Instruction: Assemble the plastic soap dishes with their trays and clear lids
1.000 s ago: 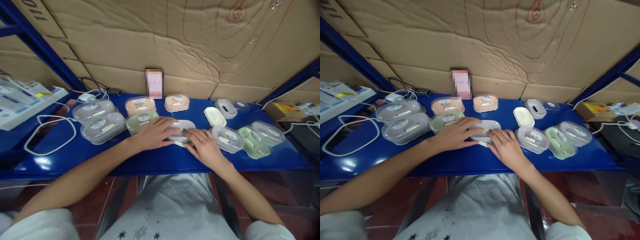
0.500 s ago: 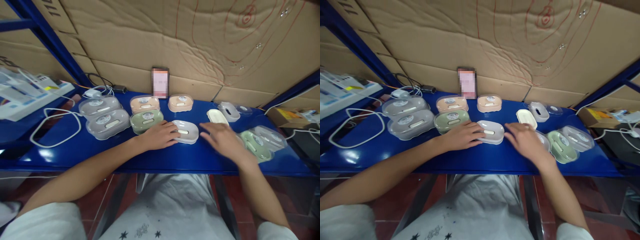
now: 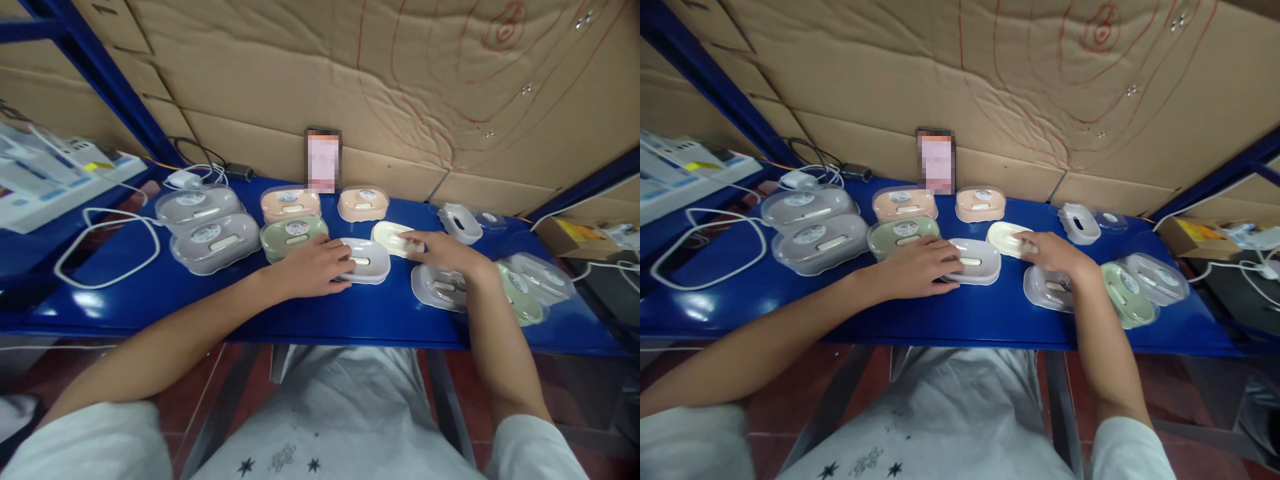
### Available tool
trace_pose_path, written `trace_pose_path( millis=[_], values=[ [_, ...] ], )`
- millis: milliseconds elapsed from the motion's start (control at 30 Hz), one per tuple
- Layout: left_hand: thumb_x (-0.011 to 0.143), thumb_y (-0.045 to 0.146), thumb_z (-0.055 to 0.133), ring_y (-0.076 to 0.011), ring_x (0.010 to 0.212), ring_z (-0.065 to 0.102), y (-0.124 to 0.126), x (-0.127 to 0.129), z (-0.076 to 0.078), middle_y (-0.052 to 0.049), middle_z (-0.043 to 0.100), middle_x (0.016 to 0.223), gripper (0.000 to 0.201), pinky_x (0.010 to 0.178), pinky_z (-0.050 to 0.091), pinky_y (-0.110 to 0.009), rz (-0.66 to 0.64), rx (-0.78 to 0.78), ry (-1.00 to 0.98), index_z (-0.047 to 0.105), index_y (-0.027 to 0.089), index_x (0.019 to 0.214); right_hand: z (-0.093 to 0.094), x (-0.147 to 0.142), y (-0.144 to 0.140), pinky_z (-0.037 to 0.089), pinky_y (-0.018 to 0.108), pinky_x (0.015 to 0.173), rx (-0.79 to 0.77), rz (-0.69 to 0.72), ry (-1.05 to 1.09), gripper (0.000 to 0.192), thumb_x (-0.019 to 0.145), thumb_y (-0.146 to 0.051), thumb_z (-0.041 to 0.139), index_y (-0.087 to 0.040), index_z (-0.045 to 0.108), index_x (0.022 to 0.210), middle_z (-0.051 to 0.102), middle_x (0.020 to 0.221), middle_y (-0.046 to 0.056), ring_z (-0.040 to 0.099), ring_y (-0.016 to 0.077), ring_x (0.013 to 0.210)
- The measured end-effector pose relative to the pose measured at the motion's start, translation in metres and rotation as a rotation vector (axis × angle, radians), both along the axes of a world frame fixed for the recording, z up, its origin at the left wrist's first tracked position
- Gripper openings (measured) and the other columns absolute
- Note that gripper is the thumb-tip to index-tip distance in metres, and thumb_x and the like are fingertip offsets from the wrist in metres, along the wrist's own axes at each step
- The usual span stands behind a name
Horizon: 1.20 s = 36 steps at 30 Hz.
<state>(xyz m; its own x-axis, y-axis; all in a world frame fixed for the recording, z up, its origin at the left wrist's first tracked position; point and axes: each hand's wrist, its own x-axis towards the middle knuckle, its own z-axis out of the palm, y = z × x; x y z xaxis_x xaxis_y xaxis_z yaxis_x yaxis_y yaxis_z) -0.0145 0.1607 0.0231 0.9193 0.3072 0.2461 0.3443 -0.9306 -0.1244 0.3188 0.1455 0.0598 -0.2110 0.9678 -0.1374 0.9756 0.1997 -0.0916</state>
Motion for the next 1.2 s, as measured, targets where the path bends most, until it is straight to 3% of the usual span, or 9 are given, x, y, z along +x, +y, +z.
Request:
trace_pose_path(
  millis=[200,333,433,600,767,933,1033,1100,1200],
  values=[
    [0.104,0.043,0.067,-0.0266,0.108,0.065,-0.004,0.002,0.000,-0.009,0.071,0.111,0.024,0.093,0.043,-0.040,-0.032,0.017,0.019,0.071,0.020,0.107,0.009,0.016,0.004,0.055,0.037,0.105,0.018,0.043,0.075,0.042,0.104,-0.029,0.058,-0.031,0.068,0.145,0.075,0.139,0.001,0.072,0.0267,0.123],
    [0.104,0.044,0.066,-0.0264,0.107,0.064,-0.005,0.002,0.000,-0.009,0.071,0.110,0.025,0.093,0.043,-0.040,-0.039,0.012,0.007,0.071,0.020,0.107,0.034,0.061,0.034,0.043,0.040,0.114,0.199,-0.189,-0.022,0.046,0.107,-0.017,0.050,-0.012,0.061,0.151,0.064,0.152,0.020,0.061,0.0297,0.139],
    [0.104,0.042,0.066,-0.0259,0.106,0.064,-0.004,0.000,0.000,-0.008,0.071,0.109,0.024,0.092,0.043,-0.039,-0.052,-0.010,-0.021,0.072,0.020,0.107,0.043,0.093,0.060,0.039,0.045,0.111,0.190,-0.322,-0.070,0.059,0.100,-0.012,0.063,0.001,0.052,0.156,0.054,0.154,0.036,0.056,0.0365,0.141],
    [0.104,0.039,0.065,-0.0256,0.106,0.064,-0.004,-0.001,0.001,-0.008,0.071,0.109,0.021,0.092,0.043,-0.039,-0.060,-0.031,-0.026,0.073,0.020,0.108,0.031,0.108,0.074,0.044,0.036,0.099,0.071,-0.298,-0.030,0.066,0.095,-0.022,0.077,-0.002,0.057,0.154,0.068,0.137,0.032,0.066,0.0281,0.121],
    [0.103,0.039,0.066,-0.0258,0.108,0.065,-0.004,-0.001,0.001,-0.008,0.071,0.110,0.021,0.093,0.044,-0.039,-0.060,-0.047,-0.022,0.074,0.020,0.109,0.023,0.097,0.066,0.042,0.032,0.105,0.075,-0.194,0.053,0.063,0.097,-0.032,0.075,-0.008,0.060,0.153,0.060,0.151,0.027,0.060,0.0249,0.133],
    [0.103,0.035,0.067,-0.0250,0.108,0.066,-0.004,-0.003,0.004,-0.007,0.071,0.114,0.018,0.094,0.047,-0.038,-0.046,-0.091,-0.029,0.072,0.021,0.112,0.034,0.078,0.053,0.046,0.031,0.106,0.117,-0.121,0.115,0.049,0.104,-0.032,0.065,-0.004,0.068,0.143,0.070,0.141,0.026,0.067,0.0261,0.128],
    [0.100,0.039,0.074,-0.0231,0.105,0.068,-0.005,-0.004,0.012,-0.009,0.065,0.127,0.033,0.084,0.050,-0.033,0.024,-0.123,-0.028,0.065,0.019,0.125,0.039,0.042,0.025,0.043,0.037,0.118,0.250,-0.011,0.172,0.052,0.104,-0.038,0.068,-0.011,0.065,0.148,0.064,0.152,0.020,0.060,0.0293,0.140],
    [0.095,0.045,0.080,-0.0249,0.108,0.069,-0.005,-0.006,0.017,-0.012,0.061,0.134,0.051,0.080,0.051,-0.032,0.082,-0.114,-0.054,0.059,0.018,0.133,0.035,0.007,0.000,0.043,0.044,0.121,0.309,0.153,0.234,0.050,0.104,-0.042,0.066,-0.021,0.064,0.149,0.065,0.153,0.013,0.060,0.0298,0.142],
    [0.091,0.052,0.083,-0.0301,0.119,0.067,-0.005,-0.009,0.023,-0.014,0.059,0.137,0.066,0.091,0.053,-0.035,0.100,-0.047,-0.105,0.054,0.017,0.138,0.017,-0.047,-0.031,0.043,0.051,0.123,0.306,0.357,0.263,0.050,0.107,-0.047,0.060,-0.026,0.061,0.152,0.064,0.154,0.010,0.058,0.0310,0.144]
  ],
)
